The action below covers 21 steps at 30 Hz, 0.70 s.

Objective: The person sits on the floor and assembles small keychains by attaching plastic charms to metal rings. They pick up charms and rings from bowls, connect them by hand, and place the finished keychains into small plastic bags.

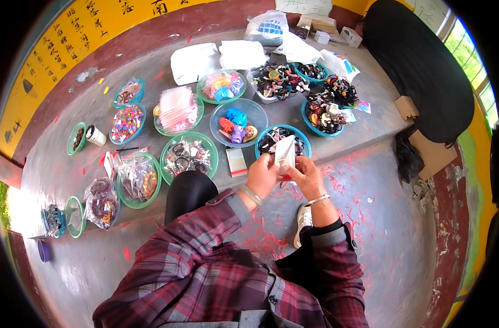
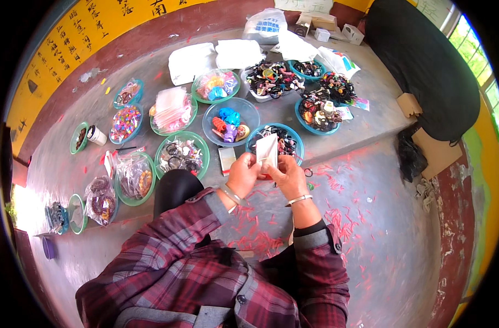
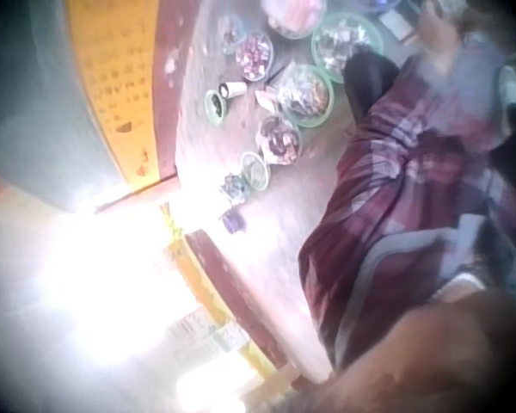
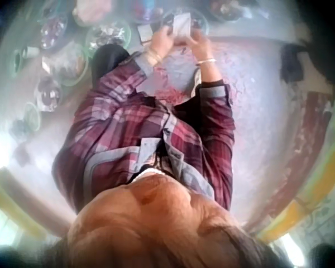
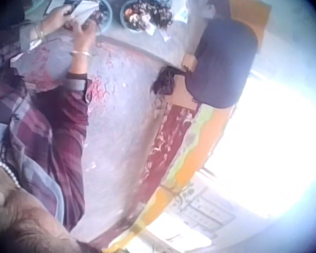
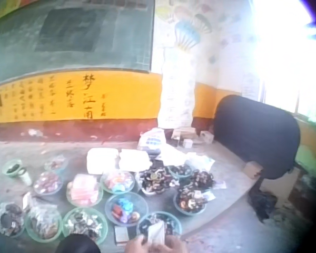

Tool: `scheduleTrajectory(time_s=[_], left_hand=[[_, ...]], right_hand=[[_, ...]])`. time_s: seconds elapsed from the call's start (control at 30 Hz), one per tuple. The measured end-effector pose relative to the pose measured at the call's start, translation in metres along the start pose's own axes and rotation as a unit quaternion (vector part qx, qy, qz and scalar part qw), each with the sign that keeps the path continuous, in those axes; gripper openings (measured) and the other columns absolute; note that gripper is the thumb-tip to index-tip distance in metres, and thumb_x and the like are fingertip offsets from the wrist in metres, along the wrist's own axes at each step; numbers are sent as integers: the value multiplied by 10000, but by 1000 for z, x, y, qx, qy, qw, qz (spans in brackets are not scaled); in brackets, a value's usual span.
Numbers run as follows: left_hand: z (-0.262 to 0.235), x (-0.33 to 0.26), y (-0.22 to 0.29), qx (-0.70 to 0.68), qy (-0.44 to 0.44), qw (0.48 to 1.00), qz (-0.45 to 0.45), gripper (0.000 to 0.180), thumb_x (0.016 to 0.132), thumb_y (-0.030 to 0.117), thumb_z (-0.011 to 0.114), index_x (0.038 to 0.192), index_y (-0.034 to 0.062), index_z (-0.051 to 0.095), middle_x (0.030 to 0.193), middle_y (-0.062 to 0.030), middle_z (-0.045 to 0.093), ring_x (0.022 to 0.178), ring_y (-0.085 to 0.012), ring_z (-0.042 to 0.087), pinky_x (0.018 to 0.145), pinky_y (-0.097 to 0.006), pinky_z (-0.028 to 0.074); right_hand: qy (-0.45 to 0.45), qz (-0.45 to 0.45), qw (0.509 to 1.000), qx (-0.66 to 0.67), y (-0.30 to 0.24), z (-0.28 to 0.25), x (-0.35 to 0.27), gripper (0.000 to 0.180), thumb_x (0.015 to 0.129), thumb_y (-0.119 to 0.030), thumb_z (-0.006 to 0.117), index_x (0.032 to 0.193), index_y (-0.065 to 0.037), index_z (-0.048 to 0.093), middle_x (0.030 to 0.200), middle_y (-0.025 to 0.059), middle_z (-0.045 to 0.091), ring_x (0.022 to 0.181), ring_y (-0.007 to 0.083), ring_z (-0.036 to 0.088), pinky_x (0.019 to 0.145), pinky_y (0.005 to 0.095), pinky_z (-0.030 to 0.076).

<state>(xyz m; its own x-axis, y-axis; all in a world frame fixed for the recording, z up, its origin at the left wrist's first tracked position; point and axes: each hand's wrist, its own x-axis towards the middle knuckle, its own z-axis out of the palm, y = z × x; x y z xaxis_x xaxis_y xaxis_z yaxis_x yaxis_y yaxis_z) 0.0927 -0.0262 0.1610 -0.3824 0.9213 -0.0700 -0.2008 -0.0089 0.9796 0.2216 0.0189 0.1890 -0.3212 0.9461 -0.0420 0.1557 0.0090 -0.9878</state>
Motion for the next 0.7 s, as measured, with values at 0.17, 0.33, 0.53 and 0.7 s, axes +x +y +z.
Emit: scheduleTrajectory(time_s=[0.17,0.33,0.53,0.7], left_hand=[[-2,-13,19,-39,-68,996,30,202,781,24,477,972,-44,480,897,-124,595,794,-162,593,681,-281,493],[-2,-13,21,-105,-102,989,-10,252,794,35,485,1036,-33,476,946,-91,587,819,-127,575,686,-261,488],[0,-8,15,-99,-150,983,-23,245,822,60,465,1058,-4,474,945,-70,572,804,-143,587,665,-262,503],[2,-11,19,-92,-151,984,-37,205,825,110,522,986,-16,531,863,-15,570,772,-65,523,664,-214,437]], right_hand=[[1,-13,1000,-7,-10,-3,-6,184,734,-157,638,758,19,589,627,5,544,577,57,465,497,227,385],[-11,-30,992,-123,-20,-7,-10,164,745,-142,623,764,17,588,640,-12,537,590,46,458,510,219,384],[58,-4,996,68,-29,-9,-8,167,768,-140,618,831,14,617,698,-3,574,628,53,492,550,196,400],[49,5,995,87,-20,-17,-5,168,762,-112,633,867,19,633,723,5,589,648,56,510,568,182,404]])
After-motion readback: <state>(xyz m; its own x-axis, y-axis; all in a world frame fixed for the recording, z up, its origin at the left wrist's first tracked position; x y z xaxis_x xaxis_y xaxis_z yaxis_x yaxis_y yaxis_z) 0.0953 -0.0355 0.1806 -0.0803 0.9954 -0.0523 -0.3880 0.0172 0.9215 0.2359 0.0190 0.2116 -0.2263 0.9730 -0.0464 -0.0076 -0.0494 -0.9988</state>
